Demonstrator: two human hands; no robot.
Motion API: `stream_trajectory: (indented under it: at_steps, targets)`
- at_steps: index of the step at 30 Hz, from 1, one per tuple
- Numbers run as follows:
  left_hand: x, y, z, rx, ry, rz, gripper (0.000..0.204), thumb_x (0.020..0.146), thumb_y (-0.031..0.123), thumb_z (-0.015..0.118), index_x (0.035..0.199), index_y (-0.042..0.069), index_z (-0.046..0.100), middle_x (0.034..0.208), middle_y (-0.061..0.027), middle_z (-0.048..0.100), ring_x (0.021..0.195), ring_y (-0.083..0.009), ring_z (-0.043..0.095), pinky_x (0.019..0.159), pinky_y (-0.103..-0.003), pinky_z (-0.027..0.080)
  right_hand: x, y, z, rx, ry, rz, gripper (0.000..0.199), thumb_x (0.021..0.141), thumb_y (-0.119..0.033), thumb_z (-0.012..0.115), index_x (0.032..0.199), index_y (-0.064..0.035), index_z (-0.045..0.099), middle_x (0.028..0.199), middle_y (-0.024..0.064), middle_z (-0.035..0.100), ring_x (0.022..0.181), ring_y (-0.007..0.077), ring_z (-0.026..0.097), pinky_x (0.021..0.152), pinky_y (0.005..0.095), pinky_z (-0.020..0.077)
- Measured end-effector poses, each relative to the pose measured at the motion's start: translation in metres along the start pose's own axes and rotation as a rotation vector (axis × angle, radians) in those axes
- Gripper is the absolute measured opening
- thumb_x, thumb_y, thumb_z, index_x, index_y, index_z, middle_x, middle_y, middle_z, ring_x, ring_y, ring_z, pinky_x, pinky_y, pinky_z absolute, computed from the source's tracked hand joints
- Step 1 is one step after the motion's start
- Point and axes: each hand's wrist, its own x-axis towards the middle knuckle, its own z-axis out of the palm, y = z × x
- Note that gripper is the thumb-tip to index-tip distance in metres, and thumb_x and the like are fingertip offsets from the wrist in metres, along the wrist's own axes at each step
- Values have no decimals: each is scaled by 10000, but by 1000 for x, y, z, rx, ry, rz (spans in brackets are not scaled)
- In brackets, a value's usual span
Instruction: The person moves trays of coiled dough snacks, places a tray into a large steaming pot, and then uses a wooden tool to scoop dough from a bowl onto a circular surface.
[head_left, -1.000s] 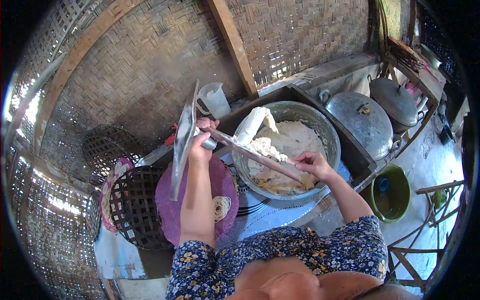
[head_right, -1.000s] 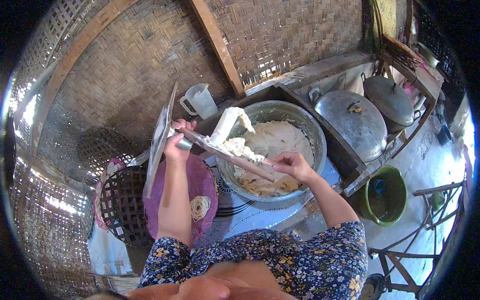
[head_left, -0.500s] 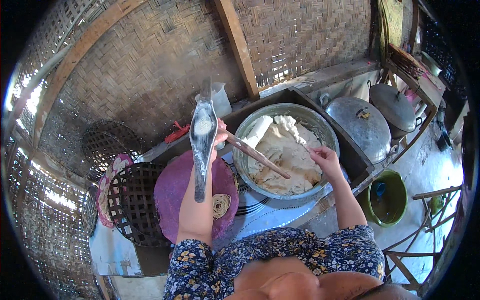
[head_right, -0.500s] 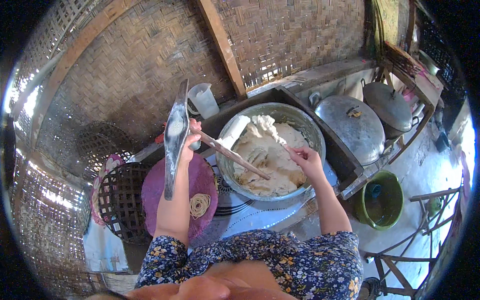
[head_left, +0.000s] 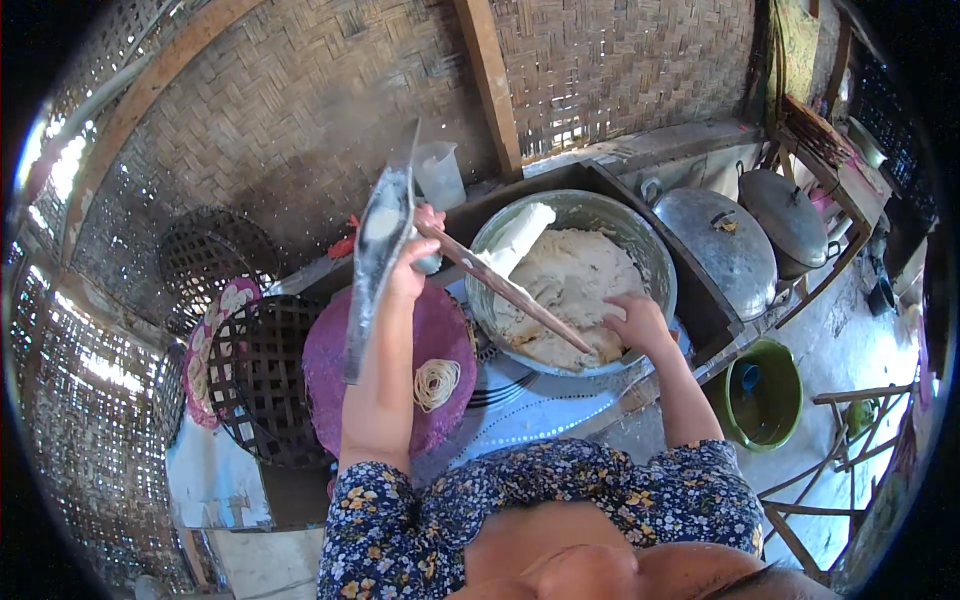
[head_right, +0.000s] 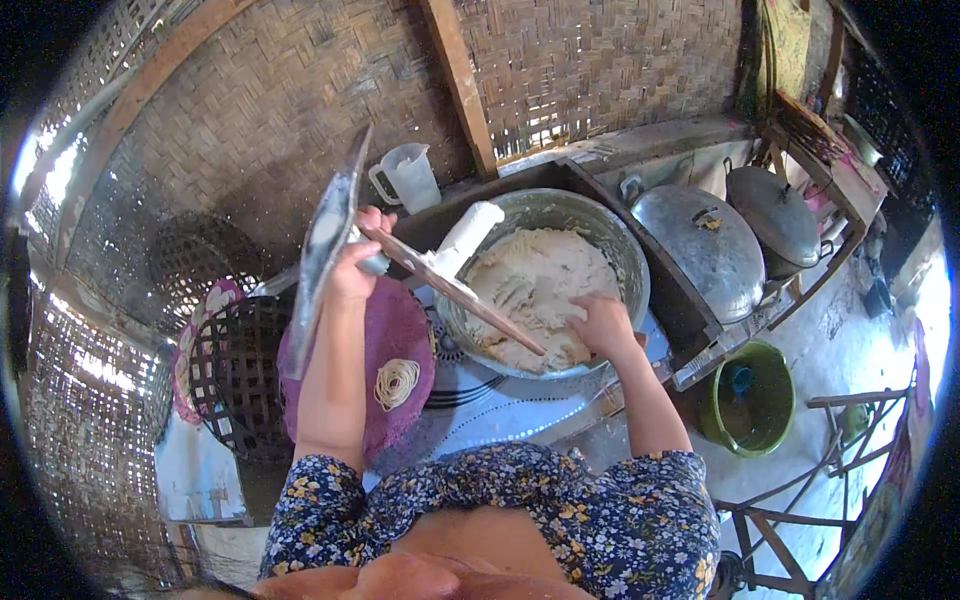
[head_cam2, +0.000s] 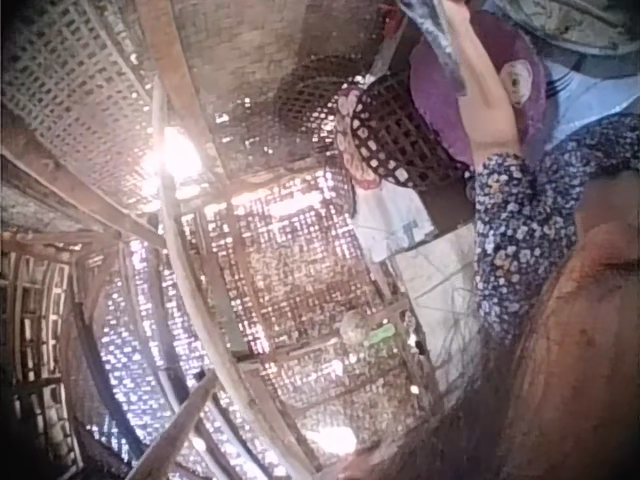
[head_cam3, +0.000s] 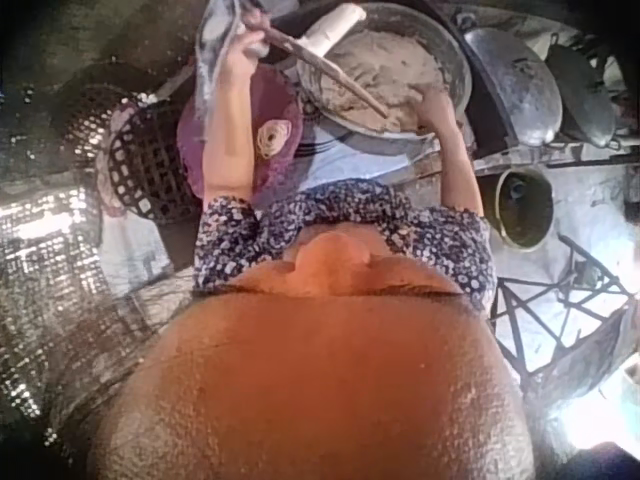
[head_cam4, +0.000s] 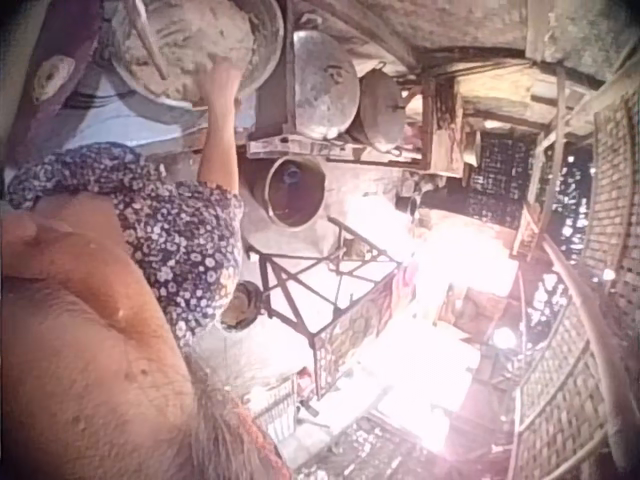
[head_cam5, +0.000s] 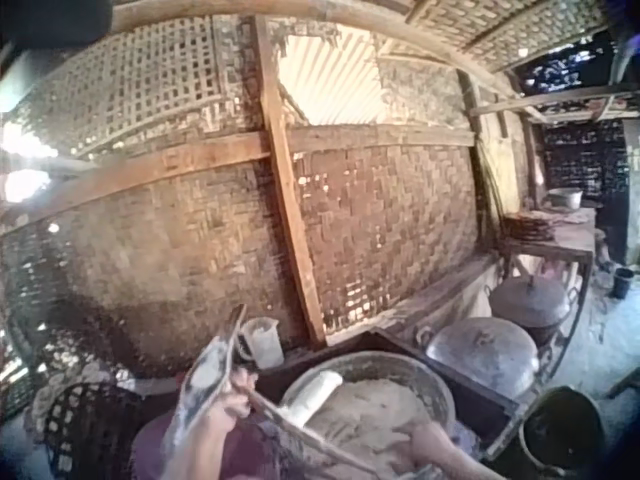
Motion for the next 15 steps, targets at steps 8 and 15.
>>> stream_trajectory:
  at_steps: [8,15]
  targets:
    - [-21,51,8,-489,-395,110,278,528,96,611,794,87,530,840,-47,464,839,-208,486,973,-455,310,-12,-175,-20,2167,-1103,-13,1067,612,-802,327,1341,-36,185,1050,228,537,686,265,583,567,307,473]
    - [-98,130,-8,279,-246,74,795,598,324,765,1227,134,319,1315,-124,248,1190,-319,331,1002,-486,248,-28,-236,-41,2389,-1202,190,839,777,-669,319,1371,-148,34,1241,238,350,440,255,539,281,241,407]
